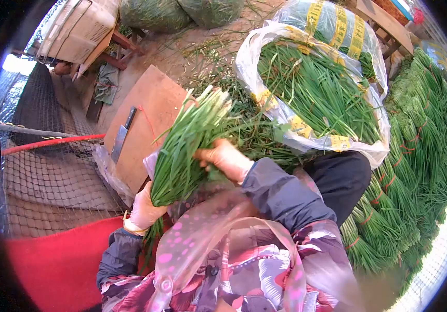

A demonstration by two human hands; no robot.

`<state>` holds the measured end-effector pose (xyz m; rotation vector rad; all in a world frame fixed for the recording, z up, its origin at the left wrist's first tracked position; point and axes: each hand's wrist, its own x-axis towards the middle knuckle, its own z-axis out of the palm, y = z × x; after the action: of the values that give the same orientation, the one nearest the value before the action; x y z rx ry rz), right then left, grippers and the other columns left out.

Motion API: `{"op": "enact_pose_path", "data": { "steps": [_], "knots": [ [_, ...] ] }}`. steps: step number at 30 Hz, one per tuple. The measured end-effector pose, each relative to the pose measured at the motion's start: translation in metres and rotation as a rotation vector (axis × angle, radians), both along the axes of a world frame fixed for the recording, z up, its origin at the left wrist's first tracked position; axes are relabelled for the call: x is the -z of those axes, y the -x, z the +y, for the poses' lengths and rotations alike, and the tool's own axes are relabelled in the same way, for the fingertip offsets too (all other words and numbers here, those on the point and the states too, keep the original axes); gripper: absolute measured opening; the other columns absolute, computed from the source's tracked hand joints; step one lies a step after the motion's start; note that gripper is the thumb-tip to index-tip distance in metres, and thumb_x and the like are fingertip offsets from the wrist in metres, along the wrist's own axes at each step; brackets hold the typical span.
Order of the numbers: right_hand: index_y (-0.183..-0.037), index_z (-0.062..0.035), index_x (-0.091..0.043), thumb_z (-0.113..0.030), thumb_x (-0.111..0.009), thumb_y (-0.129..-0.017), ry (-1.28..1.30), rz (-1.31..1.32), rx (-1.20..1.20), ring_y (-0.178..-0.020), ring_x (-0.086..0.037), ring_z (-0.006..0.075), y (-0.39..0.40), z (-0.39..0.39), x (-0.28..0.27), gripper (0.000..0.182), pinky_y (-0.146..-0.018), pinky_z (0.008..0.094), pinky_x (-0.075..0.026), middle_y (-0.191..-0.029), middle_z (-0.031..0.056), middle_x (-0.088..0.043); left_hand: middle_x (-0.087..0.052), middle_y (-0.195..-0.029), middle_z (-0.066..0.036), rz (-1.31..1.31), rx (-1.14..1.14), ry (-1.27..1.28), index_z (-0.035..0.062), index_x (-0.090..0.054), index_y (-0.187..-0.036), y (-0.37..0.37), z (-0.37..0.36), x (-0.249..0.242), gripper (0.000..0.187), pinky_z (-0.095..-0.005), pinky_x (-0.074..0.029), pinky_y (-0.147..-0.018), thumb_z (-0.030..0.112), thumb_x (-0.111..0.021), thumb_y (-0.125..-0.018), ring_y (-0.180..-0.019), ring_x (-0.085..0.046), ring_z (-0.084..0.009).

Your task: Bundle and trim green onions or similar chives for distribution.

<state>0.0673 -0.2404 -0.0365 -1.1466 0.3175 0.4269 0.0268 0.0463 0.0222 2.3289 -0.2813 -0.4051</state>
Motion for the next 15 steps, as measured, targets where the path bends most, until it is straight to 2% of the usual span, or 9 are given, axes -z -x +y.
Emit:
{"op": "enact_pose_path", "data": {
  "steps": [1,2,4,6,8,10,11,14,15],
  "knots": [
    [-0.086,-0.0015,-0.067,-0.024,-0.072,-0.077,0.095,-0.148,0.122,-0.059,-0.053,0.0145,-0.011,-0.029,0.035,0.025,-0.058,0.0296,-0.043,-0.071,0.0058,-0.061,-0.068,-0.088,-0.019,0.035,-0.035,0.008,0.0023,-0.056,-0.110,0.000,0.007,-0.002,0.043,-0.0371,-0.052,-0.072,0.009,-0.072,-0.071,-0.085,-0.068,-0.0337],
    [-0.086,-0.0026,-0.065,-0.024,-0.069,-0.081,0.046,0.078,0.262,-0.057,-0.052,0.0148,-0.026,-0.063,0.054,0.022,-0.056,0.0298,-0.043,-0.066,0.0040,-0.058,-0.068,-0.088,-0.019,0.037,-0.037,0.010,0.0023,-0.056,-0.110,0.001,0.011,-0.005,0.043,-0.0371,-0.052,-0.072,0.009,-0.072,-0.071,-0.085,-0.068,-0.0337],
    [-0.093,-0.0013,-0.063,-0.024,-0.066,-0.086,-0.316,0.101,0.574,-0.055,-0.052,0.0156,-0.047,-0.125,0.086,0.024,-0.055,0.0318,-0.044,-0.066,0.0037,-0.058,-0.066,-0.086,-0.020,-0.052,0.029,-0.192,0.0034,-0.056,-0.109,0.004,0.017,-0.015,0.042,-0.0398,-0.052,-0.070,0.009,-0.071,-0.070,-0.083,-0.065,-0.0376],
    [-0.103,-0.0030,-0.062,-0.024,-0.064,-0.090,-0.196,0.007,0.451,-0.061,-0.057,0.0166,-0.052,-0.132,0.064,0.025,-0.057,0.0334,-0.047,-0.072,0.0044,-0.061,-0.064,-0.081,-0.020,-0.080,0.047,-0.278,0.0040,-0.055,-0.107,0.003,0.021,-0.018,0.042,-0.0435,-0.051,-0.069,0.010,-0.070,-0.068,-0.081,-0.063,-0.0404],
    [-0.113,-0.0091,-0.062,-0.024,-0.071,-0.083,0.029,-0.138,0.086,-0.090,-0.062,0.0182,-0.032,-0.085,0.020,0.035,-0.072,0.0341,-0.051,-0.096,0.0071,-0.067,-0.064,-0.081,-0.020,-0.158,0.091,-0.364,0.0053,-0.056,-0.106,0.003,0.020,-0.017,0.042,-0.0447,-0.050,-0.066,0.009,-0.070,-0.067,-0.078,-0.062,-0.0397],
    [-0.116,-0.0047,-0.062,-0.023,-0.072,-0.081,0.262,-0.275,-0.010,-0.095,-0.060,0.0180,-0.032,-0.052,0.043,0.041,-0.082,0.0326,-0.048,-0.101,0.0087,-0.068,-0.063,-0.080,-0.018,-0.247,0.132,-0.387,0.0059,-0.056,-0.107,0.004,0.016,-0.015,0.043,-0.0444,-0.050,-0.064,0.009,-0.070,-0.067,-0.076,-0.062,-0.0388],
    [-0.115,-0.0001,-0.062,-0.020,-0.072,-0.080,0.098,-0.157,0.195,-0.094,-0.060,0.0183,-0.035,-0.054,0.055,0.042,-0.088,0.0309,-0.045,-0.103,0.0092,-0.067,-0.062,-0.080,-0.017,-0.342,0.181,-0.413,0.0065,-0.056,-0.108,0.003,0.016,-0.016,0.044,-0.0441,-0.050,-0.063,0.008,-0.071,-0.066,-0.074,-0.062,-0.0379],
    [-0.113,0.0011,-0.063,-0.013,-0.068,-0.081,0.191,-0.027,0.362,-0.083,-0.061,0.0139,-0.055,-0.113,0.090,0.035,-0.079,0.0304,-0.048,-0.091,0.0049,-0.067,-0.061,-0.078,-0.015,-0.409,0.231,-0.511,0.0066,-0.057,-0.109,0.007,0.024,-0.024,0.047,-0.0429,-0.050,-0.060,0.007,-0.071,-0.065,-0.069,-0.062,-0.0361],
    [-0.114,-0.0022,-0.063,-0.012,-0.066,-0.082,0.076,-0.007,0.281,-0.079,-0.061,0.0120,-0.053,-0.125,0.076,0.034,-0.075,0.0301,-0.049,-0.086,0.0031,-0.066,-0.061,-0.078,-0.015,-0.407,0.226,-0.513,0.0066,-0.057,-0.109,0.007,0.025,-0.024,0.047,-0.0429,-0.050,-0.060,0.007,-0.071,-0.065,-0.069,-0.062,-0.0361]
  ]
}}
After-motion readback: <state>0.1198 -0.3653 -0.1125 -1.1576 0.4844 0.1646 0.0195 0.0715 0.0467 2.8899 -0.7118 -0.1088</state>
